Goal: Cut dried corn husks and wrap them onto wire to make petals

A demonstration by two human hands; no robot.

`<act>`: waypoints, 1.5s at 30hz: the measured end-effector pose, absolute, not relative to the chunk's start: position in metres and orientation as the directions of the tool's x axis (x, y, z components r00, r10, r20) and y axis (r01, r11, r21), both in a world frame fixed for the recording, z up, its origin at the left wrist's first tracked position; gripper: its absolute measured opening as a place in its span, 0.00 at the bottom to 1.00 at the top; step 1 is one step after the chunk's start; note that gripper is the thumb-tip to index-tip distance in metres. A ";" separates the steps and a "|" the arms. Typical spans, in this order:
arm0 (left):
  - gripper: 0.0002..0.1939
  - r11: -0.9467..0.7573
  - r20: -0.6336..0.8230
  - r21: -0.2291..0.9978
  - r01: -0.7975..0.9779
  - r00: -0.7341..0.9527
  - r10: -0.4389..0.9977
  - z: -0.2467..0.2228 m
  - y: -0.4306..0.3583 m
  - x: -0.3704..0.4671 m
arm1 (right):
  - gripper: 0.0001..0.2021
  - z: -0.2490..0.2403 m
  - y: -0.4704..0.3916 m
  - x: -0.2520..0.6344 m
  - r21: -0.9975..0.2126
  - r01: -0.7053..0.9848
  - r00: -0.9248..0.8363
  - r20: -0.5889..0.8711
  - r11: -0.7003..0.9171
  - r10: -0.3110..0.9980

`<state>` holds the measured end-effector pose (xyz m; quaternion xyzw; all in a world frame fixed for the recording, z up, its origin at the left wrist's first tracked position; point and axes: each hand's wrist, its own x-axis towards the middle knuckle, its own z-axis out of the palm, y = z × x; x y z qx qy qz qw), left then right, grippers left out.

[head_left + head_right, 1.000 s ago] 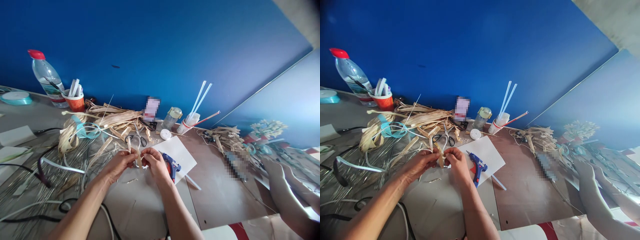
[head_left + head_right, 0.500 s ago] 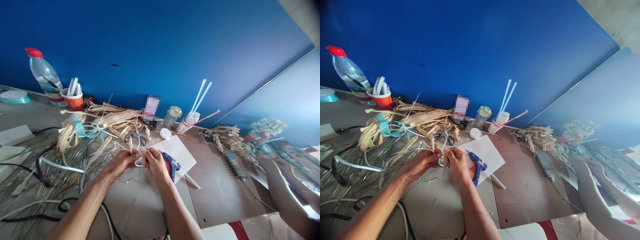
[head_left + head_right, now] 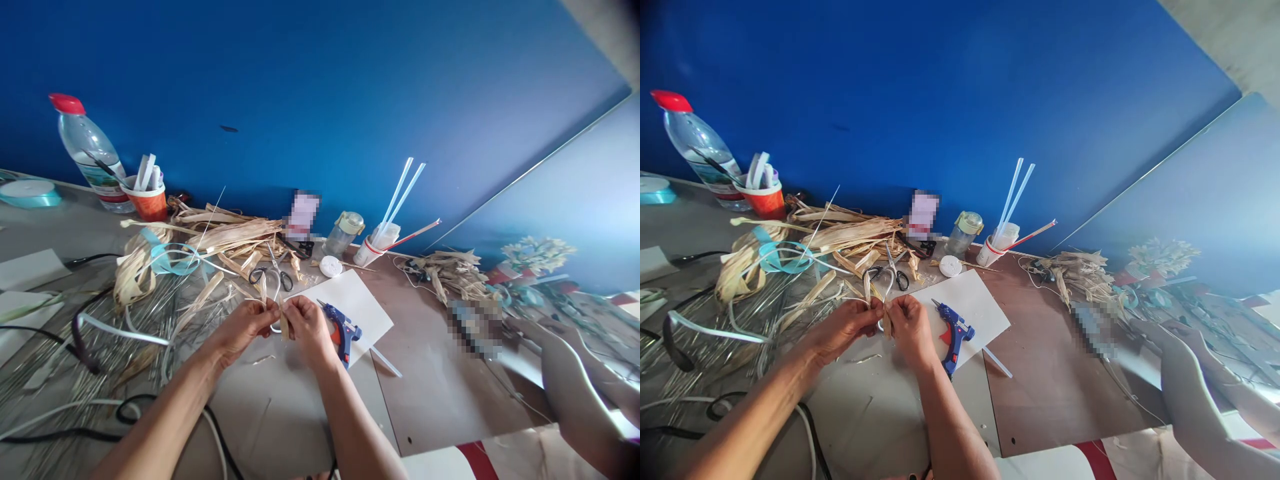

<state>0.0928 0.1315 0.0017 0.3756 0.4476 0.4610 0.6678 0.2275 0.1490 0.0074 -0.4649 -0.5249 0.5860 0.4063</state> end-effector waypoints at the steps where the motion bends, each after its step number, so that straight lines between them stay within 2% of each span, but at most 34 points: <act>1: 0.14 0.275 -0.238 0.924 -0.267 0.161 0.958 0.001 0.131 0.093 | 0.12 0.008 0.149 0.227 -0.992 0.003 -0.239 -0.120 -0.123 0.964; 8: 0.09 0.128 -0.115 0.982 -0.140 0.092 0.989 0.002 0.130 0.093 | 0.12 0.013 0.147 0.224 -0.952 -0.140 -0.275 -0.225 -0.271 0.935; 13: 0.06 0.062 -0.060 0.998 -0.017 0.082 0.995 0.003 0.127 0.092 | 0.12 0.011 0.151 0.226 -0.920 -0.253 -0.243 -0.238 -0.298 0.940; 18: 0.06 0.056 -0.048 0.998 -0.043 0.169 0.984 0.010 0.121 0.092 | 0.14 0.008 0.156 0.230 -0.879 -0.362 -0.211 -0.245 -0.309 0.946; 25: 0.06 0.148 -0.120 0.987 -0.065 0.320 0.940 0.020 0.116 0.085 | 0.17 0.005 0.165 0.241 -0.864 -0.431 -0.110 -0.238 -0.262 0.965; 28: 0.09 0.119 -0.100 0.992 -0.047 0.290 0.952 0.018 0.119 0.083 | 0.17 0.007 0.165 0.243 -0.868 -0.425 -0.128 -0.222 -0.256 0.967; 31: 0.14 0.123 -0.113 0.991 -0.060 0.140 0.984 0.012 0.124 0.085 | 0.16 0.009 0.162 0.240 -0.874 -0.398 -0.179 -0.223 -0.278 0.958; 34: 0.10 0.160 -0.152 0.976 -0.146 0.062 0.986 0.007 0.128 0.089 | 0.15 0.009 0.159 0.235 -0.880 -0.379 -0.188 -0.232 -0.288 0.955; 39: 0.11 0.188 -0.180 0.952 -0.242 0.055 0.982 -0.001 0.130 0.092 | 0.14 0.007 0.155 0.230 -0.919 -0.312 -0.234 -0.172 -0.241 0.957; 45: 0.12 0.236 -0.192 0.933 -0.271 0.178 0.965 -0.003 0.130 0.091 | 0.12 0.002 0.152 0.226 -0.963 -0.210 -0.246 -0.116 -0.169 0.962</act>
